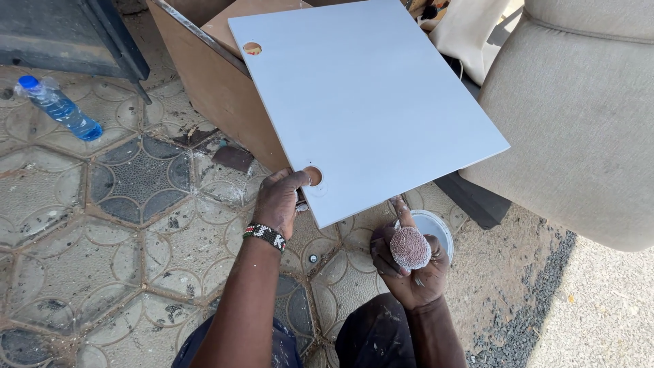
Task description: Applying white paint to the edges and surface of a furniture panel using a small sponge
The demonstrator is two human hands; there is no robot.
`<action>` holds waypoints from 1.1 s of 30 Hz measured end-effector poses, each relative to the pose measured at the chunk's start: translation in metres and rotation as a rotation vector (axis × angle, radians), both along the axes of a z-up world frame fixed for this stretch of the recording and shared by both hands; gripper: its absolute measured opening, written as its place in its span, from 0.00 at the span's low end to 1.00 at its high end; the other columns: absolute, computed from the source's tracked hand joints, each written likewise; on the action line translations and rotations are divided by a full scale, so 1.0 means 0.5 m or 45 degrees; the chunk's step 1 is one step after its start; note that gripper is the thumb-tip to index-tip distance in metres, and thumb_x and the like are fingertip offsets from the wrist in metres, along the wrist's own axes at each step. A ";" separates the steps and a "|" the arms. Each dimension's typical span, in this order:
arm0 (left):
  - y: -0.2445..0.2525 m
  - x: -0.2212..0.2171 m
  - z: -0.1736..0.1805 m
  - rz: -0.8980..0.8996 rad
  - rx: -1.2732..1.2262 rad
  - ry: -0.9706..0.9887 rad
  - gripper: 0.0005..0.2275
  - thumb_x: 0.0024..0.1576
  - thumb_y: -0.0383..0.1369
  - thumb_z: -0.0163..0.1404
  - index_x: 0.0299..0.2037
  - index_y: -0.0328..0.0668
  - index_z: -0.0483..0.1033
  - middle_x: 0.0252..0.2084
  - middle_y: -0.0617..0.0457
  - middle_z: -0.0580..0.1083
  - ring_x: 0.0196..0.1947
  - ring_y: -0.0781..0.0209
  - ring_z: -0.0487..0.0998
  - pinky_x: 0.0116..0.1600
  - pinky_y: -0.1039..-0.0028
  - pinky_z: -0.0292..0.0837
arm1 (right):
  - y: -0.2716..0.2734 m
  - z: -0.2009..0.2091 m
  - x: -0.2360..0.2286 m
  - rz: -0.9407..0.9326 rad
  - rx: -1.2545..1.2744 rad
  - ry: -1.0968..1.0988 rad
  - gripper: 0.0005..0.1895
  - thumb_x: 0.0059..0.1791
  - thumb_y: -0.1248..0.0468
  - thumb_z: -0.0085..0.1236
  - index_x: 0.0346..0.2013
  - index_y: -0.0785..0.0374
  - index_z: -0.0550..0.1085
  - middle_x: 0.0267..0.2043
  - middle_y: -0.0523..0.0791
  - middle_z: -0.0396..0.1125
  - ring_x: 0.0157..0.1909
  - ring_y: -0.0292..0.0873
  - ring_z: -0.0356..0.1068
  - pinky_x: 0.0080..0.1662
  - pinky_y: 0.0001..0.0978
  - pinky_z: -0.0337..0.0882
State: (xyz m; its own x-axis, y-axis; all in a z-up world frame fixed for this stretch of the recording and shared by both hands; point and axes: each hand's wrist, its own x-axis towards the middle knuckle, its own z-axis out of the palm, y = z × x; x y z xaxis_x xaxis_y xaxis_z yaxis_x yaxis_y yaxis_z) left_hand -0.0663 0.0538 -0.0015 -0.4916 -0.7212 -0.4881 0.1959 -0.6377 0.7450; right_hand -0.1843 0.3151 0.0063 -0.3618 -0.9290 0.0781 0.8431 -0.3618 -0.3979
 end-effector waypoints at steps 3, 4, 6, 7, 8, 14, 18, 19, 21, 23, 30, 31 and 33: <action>0.001 0.009 -0.014 0.010 0.039 -0.051 0.06 0.51 0.27 0.62 0.38 0.47 0.83 0.36 0.59 0.79 0.35 0.60 0.78 0.38 0.64 0.71 | 0.004 0.011 -0.002 0.014 0.048 0.073 0.62 0.56 0.44 0.77 0.94 0.53 0.49 0.41 0.40 0.72 0.23 0.29 0.63 0.29 0.18 0.63; 0.004 0.013 -0.008 0.012 0.034 -0.053 0.06 0.51 0.27 0.62 0.38 0.47 0.83 0.36 0.59 0.79 0.35 0.60 0.78 0.38 0.64 0.71 | 0.003 0.009 -0.010 0.016 0.042 0.071 0.62 0.56 0.44 0.77 0.94 0.53 0.49 0.41 0.40 0.72 0.23 0.29 0.63 0.29 0.18 0.63; 0.010 0.021 0.003 0.036 0.053 -0.105 0.05 0.52 0.29 0.63 0.36 0.48 0.81 0.34 0.59 0.78 0.34 0.60 0.77 0.39 0.61 0.71 | 0.002 0.003 -0.027 0.030 0.046 -0.038 0.56 0.54 0.52 0.76 0.91 0.58 0.57 0.40 0.46 0.74 0.22 0.36 0.64 0.28 0.24 0.67; 0.017 0.024 0.017 0.042 0.049 -0.105 0.05 0.52 0.29 0.63 0.36 0.48 0.81 0.34 0.59 0.78 0.34 0.60 0.77 0.39 0.61 0.71 | 0.003 0.001 -0.038 0.036 0.042 -0.039 0.56 0.54 0.52 0.76 0.91 0.58 0.57 0.40 0.46 0.74 0.22 0.36 0.64 0.28 0.24 0.67; 0.022 0.027 0.032 0.036 0.062 -0.150 0.06 0.51 0.30 0.62 0.37 0.49 0.81 0.36 0.59 0.77 0.36 0.59 0.76 0.40 0.59 0.70 | 0.002 0.000 -0.048 0.057 0.065 -0.019 0.55 0.55 0.52 0.73 0.91 0.58 0.56 0.38 0.47 0.71 0.22 0.37 0.64 0.26 0.25 0.64; 0.050 0.034 0.102 0.077 -0.038 -0.126 0.09 0.49 0.32 0.65 0.37 0.39 0.82 0.32 0.49 0.70 0.34 0.53 0.76 0.36 0.65 0.69 | -0.047 -0.001 -0.113 0.093 0.074 0.072 0.48 0.47 0.53 0.55 0.82 0.68 0.68 0.27 0.41 0.62 0.19 0.34 0.62 0.24 0.25 0.64; 0.025 -0.001 -0.004 0.127 -0.012 -0.073 0.09 0.51 0.32 0.68 0.37 0.39 0.83 0.31 0.46 0.72 0.32 0.52 0.79 0.35 0.64 0.73 | -0.073 -0.005 -0.163 0.208 -0.052 0.093 0.46 0.48 0.54 0.53 0.82 0.64 0.68 0.30 0.43 0.62 0.23 0.37 0.62 0.27 0.29 0.65; 0.026 0.001 -0.002 0.114 -0.013 -0.075 0.09 0.51 0.32 0.68 0.37 0.39 0.83 0.31 0.46 0.72 0.32 0.52 0.79 0.35 0.64 0.73 | -0.069 -0.024 -0.175 0.195 -0.052 0.091 0.46 0.48 0.54 0.53 0.82 0.64 0.68 0.30 0.43 0.62 0.23 0.37 0.62 0.27 0.29 0.65; 0.028 0.004 0.004 0.128 0.030 -0.086 0.10 0.51 0.32 0.69 0.38 0.40 0.82 0.32 0.45 0.72 0.33 0.49 0.79 0.36 0.61 0.75 | -0.061 -0.061 -0.201 0.020 0.212 0.216 0.40 0.47 0.56 0.51 0.75 0.60 0.78 0.27 0.45 0.63 0.21 0.39 0.60 0.24 0.30 0.60; 0.045 0.014 0.089 0.135 0.055 -0.063 0.12 0.51 0.35 0.70 0.39 0.40 0.83 0.33 0.46 0.74 0.34 0.51 0.79 0.37 0.61 0.76 | -0.053 -0.046 -0.122 -0.318 0.584 0.262 0.29 0.52 0.60 0.50 0.69 0.56 0.76 0.33 0.42 0.67 0.27 0.39 0.65 0.27 0.28 0.63; 0.046 0.004 0.077 0.131 0.047 -0.071 0.15 0.48 0.33 0.71 0.44 0.35 0.86 0.39 0.41 0.80 0.39 0.46 0.84 0.40 0.54 0.82 | -0.098 -0.084 0.036 -0.904 0.833 0.739 0.22 0.57 0.75 0.72 0.65 0.71 0.76 0.48 0.52 0.77 0.37 0.45 0.79 0.35 0.31 0.83; 0.040 -0.002 0.052 0.132 0.044 -0.081 0.15 0.48 0.33 0.71 0.44 0.35 0.86 0.39 0.41 0.80 0.39 0.46 0.84 0.40 0.54 0.82 | -0.109 -0.082 0.035 -0.900 0.834 0.729 0.22 0.57 0.75 0.72 0.65 0.71 0.76 0.48 0.52 0.77 0.37 0.45 0.79 0.35 0.31 0.83; 0.032 -0.009 0.003 0.178 -0.027 -0.135 0.18 0.49 0.32 0.72 0.47 0.31 0.89 0.40 0.33 0.80 0.40 0.38 0.86 0.39 0.46 0.82 | -0.125 -0.074 0.034 -1.021 0.896 0.784 0.17 0.56 0.75 0.75 0.59 0.72 0.81 0.48 0.53 0.82 0.37 0.41 0.77 0.35 0.27 0.79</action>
State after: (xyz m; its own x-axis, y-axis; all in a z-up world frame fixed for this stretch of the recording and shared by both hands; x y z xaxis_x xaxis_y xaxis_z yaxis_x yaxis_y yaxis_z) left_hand -0.0708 0.0700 0.0002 -0.3322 -0.7899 -0.5155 0.2017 -0.5934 0.7792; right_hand -0.1673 0.2526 -0.0308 -0.9292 -0.3694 0.0098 0.0840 -0.2371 -0.9678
